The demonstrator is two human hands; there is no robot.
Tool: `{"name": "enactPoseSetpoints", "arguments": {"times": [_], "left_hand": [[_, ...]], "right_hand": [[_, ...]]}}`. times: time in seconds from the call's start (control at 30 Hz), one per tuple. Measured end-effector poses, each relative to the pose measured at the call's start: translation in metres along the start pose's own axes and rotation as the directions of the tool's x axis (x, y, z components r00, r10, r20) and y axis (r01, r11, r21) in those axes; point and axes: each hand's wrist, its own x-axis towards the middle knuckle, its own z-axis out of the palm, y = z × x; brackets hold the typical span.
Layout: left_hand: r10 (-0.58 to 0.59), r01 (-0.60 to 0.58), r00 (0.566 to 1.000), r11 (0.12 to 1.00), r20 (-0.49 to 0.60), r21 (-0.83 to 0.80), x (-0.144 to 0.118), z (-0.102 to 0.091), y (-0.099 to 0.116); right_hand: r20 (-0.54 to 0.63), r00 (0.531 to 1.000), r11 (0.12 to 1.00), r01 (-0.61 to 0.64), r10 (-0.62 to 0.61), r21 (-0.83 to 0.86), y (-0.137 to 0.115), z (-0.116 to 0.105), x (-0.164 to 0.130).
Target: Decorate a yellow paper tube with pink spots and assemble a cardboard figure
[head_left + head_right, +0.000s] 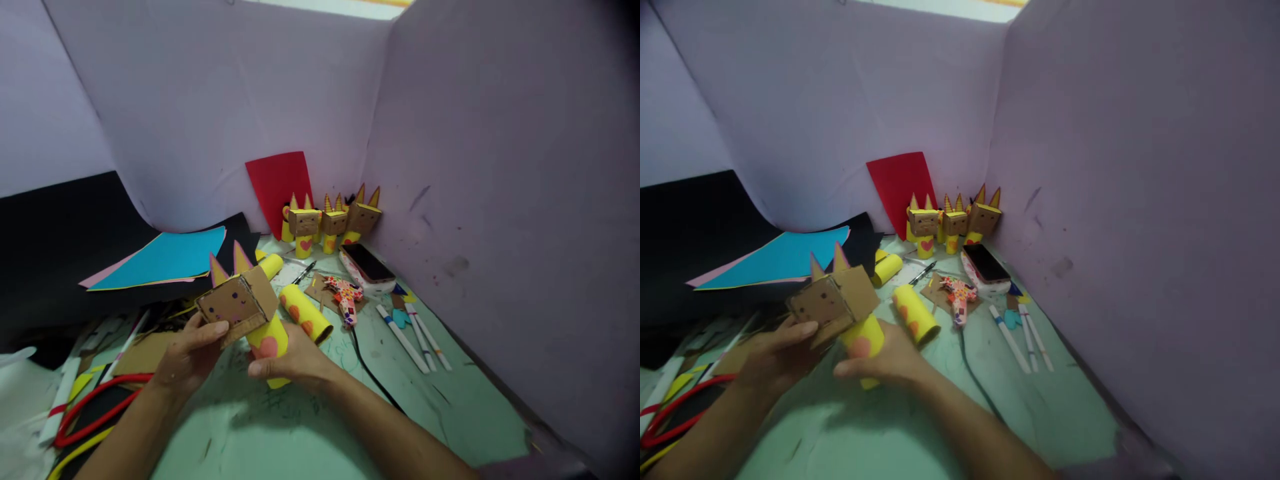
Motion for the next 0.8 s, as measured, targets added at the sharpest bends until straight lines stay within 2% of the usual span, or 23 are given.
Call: {"name": "enactPoseSetpoints", "arguments": {"times": [0.13,0.23,0.33,0.53,0.8], "left_hand": [[0.015,-0.017,0.999,0.998,-0.045,-0.063,0.000,0.009,-0.002],[0.036,-0.043,0.997,0.995,-0.072,-0.089,-0.001,0.014,-0.002],[0.073,-0.078,0.994,0.995,-0.083,-0.058,-0.002,0.016,-0.003],[0.128,-0.121,0.991,0.985,-0.051,0.120,-0.003,0.018,-0.006],[0.139,-0.130,0.989,0.975,-0.042,0.180,-0.002,0.018,-0.007]], "right_hand": [[0.078,0.990,0.981,-0.128,0.117,0.146,0.007,0.003,0.002],[0.107,0.982,0.965,-0.176,0.157,0.194,0.008,0.006,0.002],[0.103,0.981,0.963,-0.185,0.167,0.198,0.006,0.009,0.000],[0.021,0.977,0.948,-0.211,0.212,0.237,0.008,0.013,0.000],[-0.021,0.986,0.971,-0.158,0.164,0.177,0.013,0.013,0.003]]}}
